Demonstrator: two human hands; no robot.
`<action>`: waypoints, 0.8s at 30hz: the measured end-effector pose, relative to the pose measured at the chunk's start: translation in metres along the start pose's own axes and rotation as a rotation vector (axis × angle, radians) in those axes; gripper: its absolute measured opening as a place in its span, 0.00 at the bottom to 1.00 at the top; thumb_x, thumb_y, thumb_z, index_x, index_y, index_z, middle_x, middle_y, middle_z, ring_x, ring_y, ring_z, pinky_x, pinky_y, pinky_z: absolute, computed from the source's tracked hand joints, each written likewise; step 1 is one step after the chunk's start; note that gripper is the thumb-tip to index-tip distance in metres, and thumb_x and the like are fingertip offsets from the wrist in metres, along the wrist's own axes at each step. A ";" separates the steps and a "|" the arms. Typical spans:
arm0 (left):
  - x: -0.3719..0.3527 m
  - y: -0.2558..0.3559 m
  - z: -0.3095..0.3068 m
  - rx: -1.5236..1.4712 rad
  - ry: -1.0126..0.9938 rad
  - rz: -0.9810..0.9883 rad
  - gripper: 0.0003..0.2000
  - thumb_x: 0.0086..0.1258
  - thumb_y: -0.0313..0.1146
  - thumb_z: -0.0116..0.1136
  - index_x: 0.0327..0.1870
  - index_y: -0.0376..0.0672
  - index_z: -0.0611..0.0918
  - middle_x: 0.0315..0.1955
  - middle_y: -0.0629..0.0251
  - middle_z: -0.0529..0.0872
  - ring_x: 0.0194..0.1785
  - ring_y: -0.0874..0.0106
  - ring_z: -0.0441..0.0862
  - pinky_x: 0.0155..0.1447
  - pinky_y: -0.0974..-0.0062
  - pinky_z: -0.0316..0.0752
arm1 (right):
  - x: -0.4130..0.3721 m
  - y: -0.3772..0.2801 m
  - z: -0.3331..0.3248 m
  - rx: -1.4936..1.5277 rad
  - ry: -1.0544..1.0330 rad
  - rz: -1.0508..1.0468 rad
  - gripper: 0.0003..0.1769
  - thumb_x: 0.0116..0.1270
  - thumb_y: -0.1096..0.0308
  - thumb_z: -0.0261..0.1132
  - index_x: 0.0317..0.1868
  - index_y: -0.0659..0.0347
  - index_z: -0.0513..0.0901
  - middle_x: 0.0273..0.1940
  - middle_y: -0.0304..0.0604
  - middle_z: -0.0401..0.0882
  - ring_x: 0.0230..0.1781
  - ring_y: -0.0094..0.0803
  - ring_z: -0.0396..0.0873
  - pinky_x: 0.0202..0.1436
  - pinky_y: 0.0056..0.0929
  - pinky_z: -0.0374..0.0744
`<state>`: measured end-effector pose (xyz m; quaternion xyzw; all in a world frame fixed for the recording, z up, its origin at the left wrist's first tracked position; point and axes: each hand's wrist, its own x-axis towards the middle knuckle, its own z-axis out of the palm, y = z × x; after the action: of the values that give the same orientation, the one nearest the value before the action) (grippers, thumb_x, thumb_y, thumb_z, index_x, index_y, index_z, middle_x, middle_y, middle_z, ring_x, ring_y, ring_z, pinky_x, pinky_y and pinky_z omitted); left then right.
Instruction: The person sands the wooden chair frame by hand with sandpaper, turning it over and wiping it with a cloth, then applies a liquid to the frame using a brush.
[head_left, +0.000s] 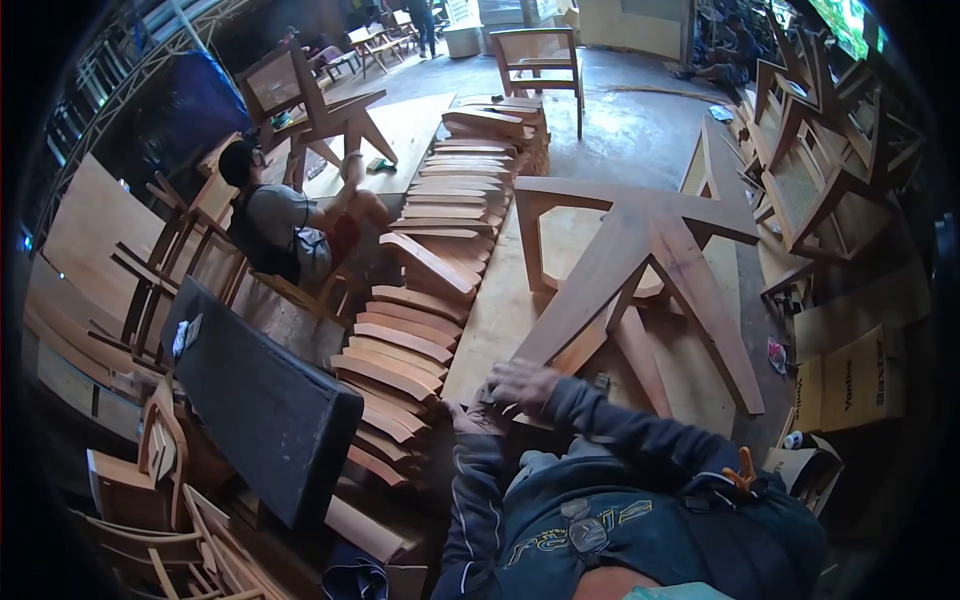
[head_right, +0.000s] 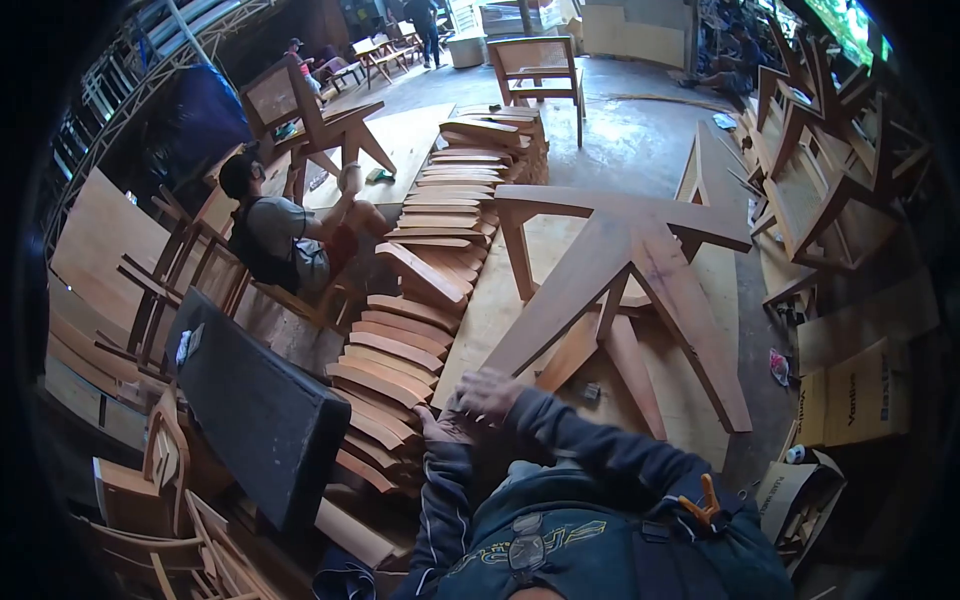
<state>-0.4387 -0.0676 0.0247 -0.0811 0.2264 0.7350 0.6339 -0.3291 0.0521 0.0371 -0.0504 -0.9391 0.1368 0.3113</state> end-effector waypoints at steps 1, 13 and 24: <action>0.003 0.001 -0.015 0.160 -0.083 0.022 0.46 0.54 0.75 0.21 0.60 0.45 0.68 0.53 0.58 0.74 0.51 0.56 0.71 0.53 0.58 0.64 | -0.003 0.038 0.006 0.146 -0.171 0.175 0.10 0.59 0.66 0.52 0.41 0.56 0.74 0.37 0.40 0.74 0.36 0.33 0.73 0.41 0.28 0.74; 0.001 0.004 -0.018 0.232 -0.078 -0.008 0.45 0.55 0.74 0.20 0.62 0.44 0.65 0.54 0.57 0.72 0.50 0.54 0.72 0.54 0.56 0.65 | -0.049 0.089 0.035 -0.362 -0.017 0.081 0.12 0.62 0.72 0.48 0.46 0.59 0.71 0.43 0.40 0.70 0.46 0.33 0.69 0.51 0.29 0.70; 0.000 0.013 -0.002 0.590 -0.094 0.036 0.43 0.59 0.70 0.21 0.60 0.41 0.67 0.50 0.54 0.75 0.52 0.60 0.73 0.54 0.60 0.67 | -0.047 0.199 -0.047 -0.601 0.175 0.128 0.06 0.59 0.71 0.48 0.27 0.59 0.70 0.21 0.39 0.66 0.21 0.29 0.70 0.21 0.27 0.68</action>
<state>-0.4516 -0.0701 0.0259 0.1449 0.4023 0.6515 0.6267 -0.2619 0.2447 -0.0109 -0.2108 -0.9019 -0.1324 0.3530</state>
